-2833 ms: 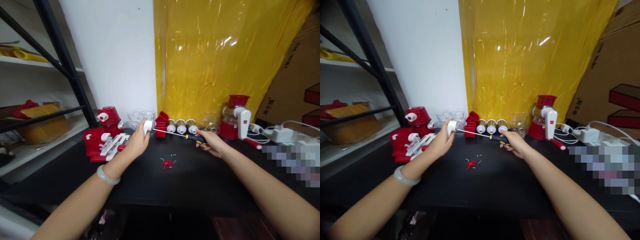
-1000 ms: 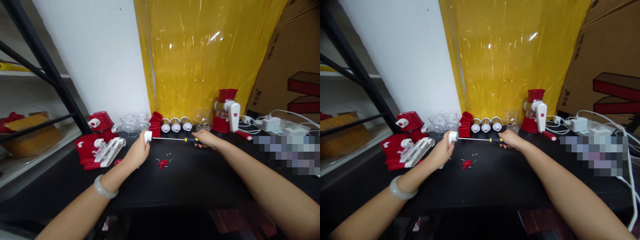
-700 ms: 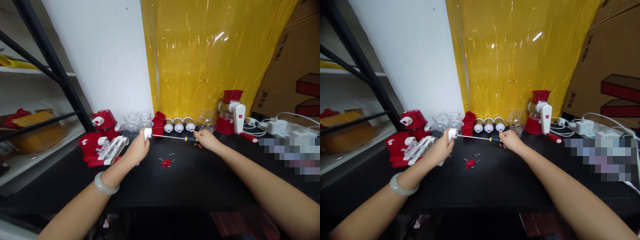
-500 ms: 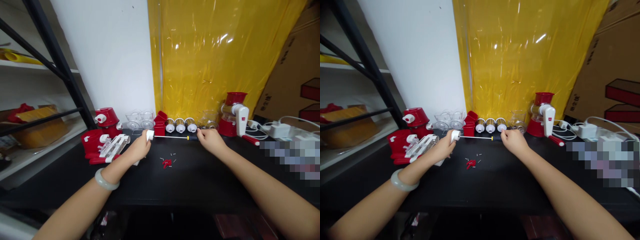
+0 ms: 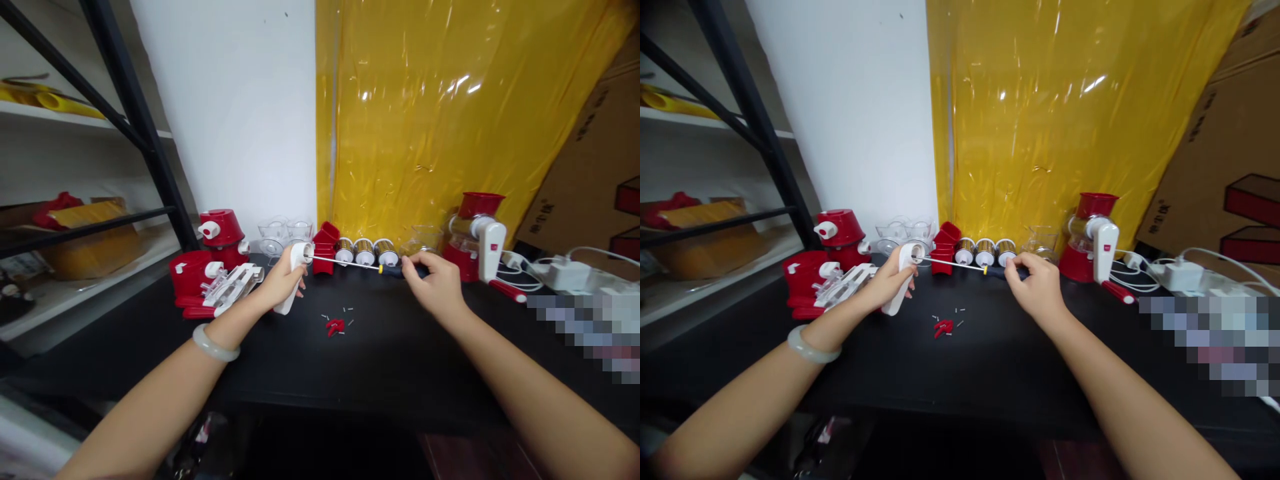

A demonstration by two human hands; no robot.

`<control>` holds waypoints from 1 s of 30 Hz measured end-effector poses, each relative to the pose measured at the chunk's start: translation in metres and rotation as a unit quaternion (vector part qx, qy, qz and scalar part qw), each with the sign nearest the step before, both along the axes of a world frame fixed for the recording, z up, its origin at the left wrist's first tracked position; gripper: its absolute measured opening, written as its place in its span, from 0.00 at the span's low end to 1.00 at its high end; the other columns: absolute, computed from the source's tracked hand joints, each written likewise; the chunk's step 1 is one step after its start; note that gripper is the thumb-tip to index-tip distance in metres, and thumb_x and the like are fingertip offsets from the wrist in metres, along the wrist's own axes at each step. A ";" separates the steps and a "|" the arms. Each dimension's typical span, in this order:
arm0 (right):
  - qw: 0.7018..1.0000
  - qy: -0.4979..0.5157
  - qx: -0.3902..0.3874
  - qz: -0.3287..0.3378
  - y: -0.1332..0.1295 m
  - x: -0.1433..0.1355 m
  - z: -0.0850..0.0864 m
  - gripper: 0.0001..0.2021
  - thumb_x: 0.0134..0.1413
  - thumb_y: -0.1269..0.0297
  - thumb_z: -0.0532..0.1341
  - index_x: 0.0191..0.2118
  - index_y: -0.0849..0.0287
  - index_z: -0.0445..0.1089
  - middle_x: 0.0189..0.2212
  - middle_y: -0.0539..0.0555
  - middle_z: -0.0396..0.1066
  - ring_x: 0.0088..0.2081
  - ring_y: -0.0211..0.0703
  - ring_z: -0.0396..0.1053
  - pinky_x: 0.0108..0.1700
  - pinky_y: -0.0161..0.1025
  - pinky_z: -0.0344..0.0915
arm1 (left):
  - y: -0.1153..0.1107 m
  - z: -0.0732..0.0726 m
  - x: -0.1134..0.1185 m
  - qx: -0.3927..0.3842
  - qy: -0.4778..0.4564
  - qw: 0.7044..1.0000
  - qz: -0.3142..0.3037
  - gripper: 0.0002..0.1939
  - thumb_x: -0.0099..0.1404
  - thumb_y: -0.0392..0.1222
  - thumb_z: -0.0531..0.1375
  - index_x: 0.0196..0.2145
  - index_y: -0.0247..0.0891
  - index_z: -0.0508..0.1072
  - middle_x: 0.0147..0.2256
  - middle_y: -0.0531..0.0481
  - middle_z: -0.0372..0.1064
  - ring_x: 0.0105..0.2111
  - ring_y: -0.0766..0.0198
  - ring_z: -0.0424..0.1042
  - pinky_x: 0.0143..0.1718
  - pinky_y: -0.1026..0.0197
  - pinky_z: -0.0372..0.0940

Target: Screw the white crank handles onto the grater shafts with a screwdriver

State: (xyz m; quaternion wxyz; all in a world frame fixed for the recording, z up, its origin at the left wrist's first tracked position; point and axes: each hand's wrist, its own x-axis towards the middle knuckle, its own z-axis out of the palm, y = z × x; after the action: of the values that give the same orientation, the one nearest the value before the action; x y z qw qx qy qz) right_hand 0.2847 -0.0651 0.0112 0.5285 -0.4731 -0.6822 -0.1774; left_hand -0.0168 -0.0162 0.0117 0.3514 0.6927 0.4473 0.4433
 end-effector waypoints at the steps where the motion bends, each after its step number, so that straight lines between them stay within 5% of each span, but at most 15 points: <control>1: 1.000 0.016 0.003 0.002 -0.001 0.001 0.002 0.12 0.57 0.62 0.57 0.24 0.57 0.66 0.22 0.52 0.71 0.25 0.40 0.68 0.32 0.37 0.62 | -0.001 0.000 0.001 0.012 -0.015 1.000 -0.015 0.27 0.62 0.40 0.55 0.58 0.42 0.53 0.33 0.53 0.62 0.23 0.68 0.68 0.20 0.63 0.69; 8: 0.996 -0.014 0.092 0.001 -0.014 0.003 0.012 0.11 0.55 0.65 0.58 0.22 0.56 0.64 0.19 0.51 0.68 0.22 0.39 0.66 0.29 0.37 0.61 | -0.003 -0.005 0.006 0.114 -0.105 0.987 -0.047 0.29 0.59 0.43 0.60 0.55 0.42 0.52 0.41 0.49 0.66 0.36 0.62 0.74 0.41 0.54 0.72; 23: 0.989 -0.053 0.140 0.018 -0.023 0.000 0.013 0.09 0.53 0.69 0.57 0.23 0.55 0.64 0.19 0.51 0.68 0.23 0.39 0.67 0.29 0.37 0.63 | 0.000 -0.011 0.007 0.240 -0.096 0.966 -0.012 0.24 0.61 0.45 0.58 0.47 0.45 0.47 0.37 0.52 0.66 0.40 0.61 0.74 0.44 0.53 0.69; 27: 0.994 -0.012 0.091 0.054 -0.023 -0.003 0.015 0.09 0.53 0.67 0.58 0.23 0.56 0.65 0.20 0.51 0.68 0.23 0.39 0.66 0.29 0.37 0.62 | 0.003 -0.015 0.004 0.277 -0.077 0.957 0.033 0.24 0.62 0.43 0.57 0.49 0.45 0.46 0.38 0.50 0.66 0.40 0.61 0.74 0.46 0.52 0.69; 30: 0.994 0.052 -0.038 0.094 -0.016 -0.002 0.014 0.10 0.54 0.62 0.58 0.24 0.57 0.67 0.22 0.52 0.70 0.26 0.40 0.67 0.32 0.37 0.63 | 0.004 -0.015 0.002 0.300 -0.059 0.949 0.075 0.24 0.63 0.42 0.56 0.51 0.44 0.46 0.39 0.49 0.65 0.40 0.61 0.73 0.46 0.52 0.68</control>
State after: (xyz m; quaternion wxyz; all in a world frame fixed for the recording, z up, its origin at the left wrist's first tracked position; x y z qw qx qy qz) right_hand 0.2822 -0.0812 0.0252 0.5591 -0.4352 -0.7015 -0.0766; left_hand -0.0143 -0.0124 -0.0031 0.1190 0.7033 0.3223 0.6223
